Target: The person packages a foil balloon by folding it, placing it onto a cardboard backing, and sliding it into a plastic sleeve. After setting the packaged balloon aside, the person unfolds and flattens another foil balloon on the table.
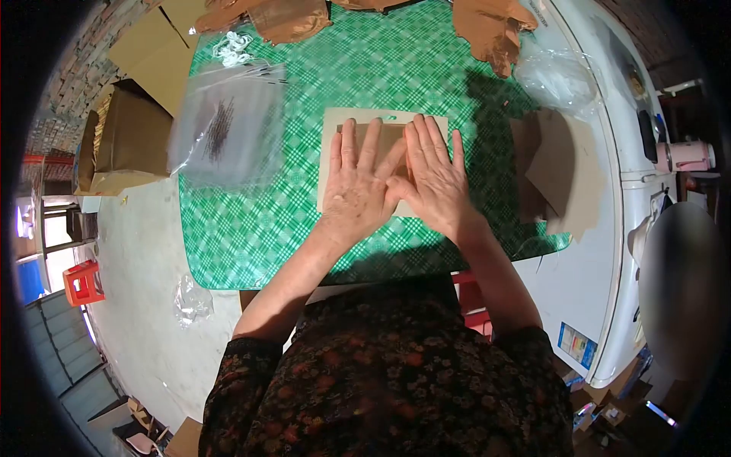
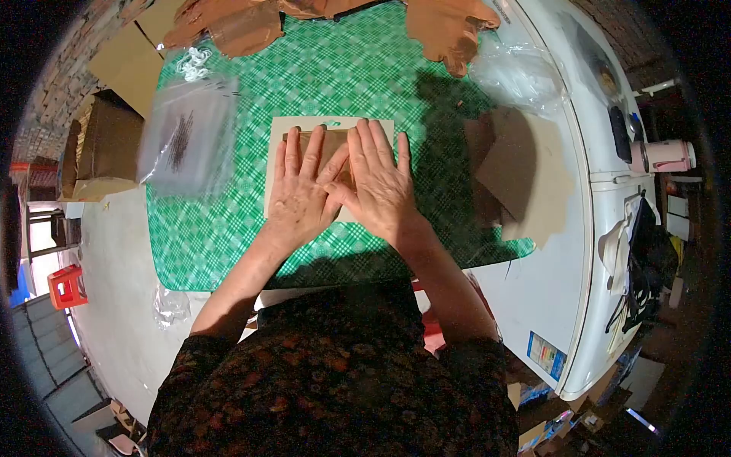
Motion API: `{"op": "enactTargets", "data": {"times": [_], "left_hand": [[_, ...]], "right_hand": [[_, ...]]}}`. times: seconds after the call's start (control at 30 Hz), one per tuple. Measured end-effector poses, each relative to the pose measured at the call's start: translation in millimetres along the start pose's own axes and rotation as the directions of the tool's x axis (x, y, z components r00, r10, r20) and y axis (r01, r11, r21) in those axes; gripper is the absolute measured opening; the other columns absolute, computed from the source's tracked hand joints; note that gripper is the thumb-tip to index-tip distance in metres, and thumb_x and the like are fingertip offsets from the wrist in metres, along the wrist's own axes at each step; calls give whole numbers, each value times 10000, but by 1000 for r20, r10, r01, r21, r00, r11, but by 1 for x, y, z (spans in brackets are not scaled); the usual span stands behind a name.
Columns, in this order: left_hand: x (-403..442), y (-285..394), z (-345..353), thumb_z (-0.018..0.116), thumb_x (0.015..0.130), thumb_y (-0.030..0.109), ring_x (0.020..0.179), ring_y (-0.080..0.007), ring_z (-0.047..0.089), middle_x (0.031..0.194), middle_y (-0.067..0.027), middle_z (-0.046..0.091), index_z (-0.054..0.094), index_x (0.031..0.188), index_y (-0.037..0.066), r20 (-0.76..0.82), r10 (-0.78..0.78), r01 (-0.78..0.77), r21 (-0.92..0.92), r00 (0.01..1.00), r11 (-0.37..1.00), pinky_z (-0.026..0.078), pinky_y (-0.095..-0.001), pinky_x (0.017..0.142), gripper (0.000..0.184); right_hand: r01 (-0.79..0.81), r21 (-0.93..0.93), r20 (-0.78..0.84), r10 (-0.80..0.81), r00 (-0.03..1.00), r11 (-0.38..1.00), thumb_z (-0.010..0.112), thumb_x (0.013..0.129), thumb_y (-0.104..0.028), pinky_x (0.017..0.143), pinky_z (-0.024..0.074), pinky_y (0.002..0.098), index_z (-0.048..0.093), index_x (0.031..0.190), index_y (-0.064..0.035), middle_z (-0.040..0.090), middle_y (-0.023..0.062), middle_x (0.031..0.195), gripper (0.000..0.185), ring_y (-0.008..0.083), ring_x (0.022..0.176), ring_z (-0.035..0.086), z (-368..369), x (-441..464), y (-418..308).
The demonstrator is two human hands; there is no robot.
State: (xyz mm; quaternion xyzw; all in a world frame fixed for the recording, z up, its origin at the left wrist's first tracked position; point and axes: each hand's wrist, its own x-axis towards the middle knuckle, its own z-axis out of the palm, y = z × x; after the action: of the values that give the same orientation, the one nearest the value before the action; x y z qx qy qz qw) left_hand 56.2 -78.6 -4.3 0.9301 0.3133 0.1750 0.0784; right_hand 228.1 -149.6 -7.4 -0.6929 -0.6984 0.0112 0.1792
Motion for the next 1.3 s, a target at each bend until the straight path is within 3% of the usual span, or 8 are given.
{"op": "enactTargets", "data": {"times": [0.17,0.57,0.67,0.87,1.0,1.3], "left_hand": [[-1,1,-2,521,1041,423,1544,-554,205,1681,-225,319,425,1618,243,20,-9,8,38,1000,999,149,-641,1271,611],[-6,0,1,505,1063,409,1532,-557,228,1674,-235,332,468,1592,194,-27,49,-47,79,998,996,163,-630,1265,573],[-6,-2,4,502,1067,458,1543,-532,230,1675,-209,343,454,1599,186,-74,32,-30,23,997,999,156,-629,1269,600],[13,-10,-21,448,1090,500,1592,-383,231,1692,-147,344,397,1629,147,-30,89,-84,146,996,986,125,-577,1302,647],[19,-23,-2,429,1101,481,1597,-330,240,1697,-146,339,398,1624,120,37,151,-152,24,988,988,135,-518,1314,636],[20,-27,0,446,1097,468,1577,-336,282,1679,-132,377,428,1606,127,42,162,-163,21,986,986,165,-516,1308,613]], "right_hand": [[-34,-46,8,34,999,998,517,1000,-629,1273,52,639,330,1605,37,275,219,1705,919,336,1612,191,1,-2,4],[-69,-106,42,74,996,992,557,1031,-449,1284,56,628,269,1634,14,239,186,1726,813,328,1619,162,-5,-10,12],[-79,-86,38,82,996,993,572,1025,-437,1284,53,627,257,1636,14,229,181,1729,823,329,1621,151,-3,-12,13],[-75,-92,32,78,996,993,583,1015,-449,1282,63,630,269,1630,17,248,186,1720,833,334,1619,156,-3,-12,13],[-73,-77,30,75,997,994,584,1012,-461,1279,70,629,280,1625,19,260,196,1713,836,341,1613,174,-7,-10,11],[-60,117,-79,70,994,991,555,1037,-367,1274,92,619,300,1603,33,336,244,1654,738,365,1580,251,-9,-23,28]]}}
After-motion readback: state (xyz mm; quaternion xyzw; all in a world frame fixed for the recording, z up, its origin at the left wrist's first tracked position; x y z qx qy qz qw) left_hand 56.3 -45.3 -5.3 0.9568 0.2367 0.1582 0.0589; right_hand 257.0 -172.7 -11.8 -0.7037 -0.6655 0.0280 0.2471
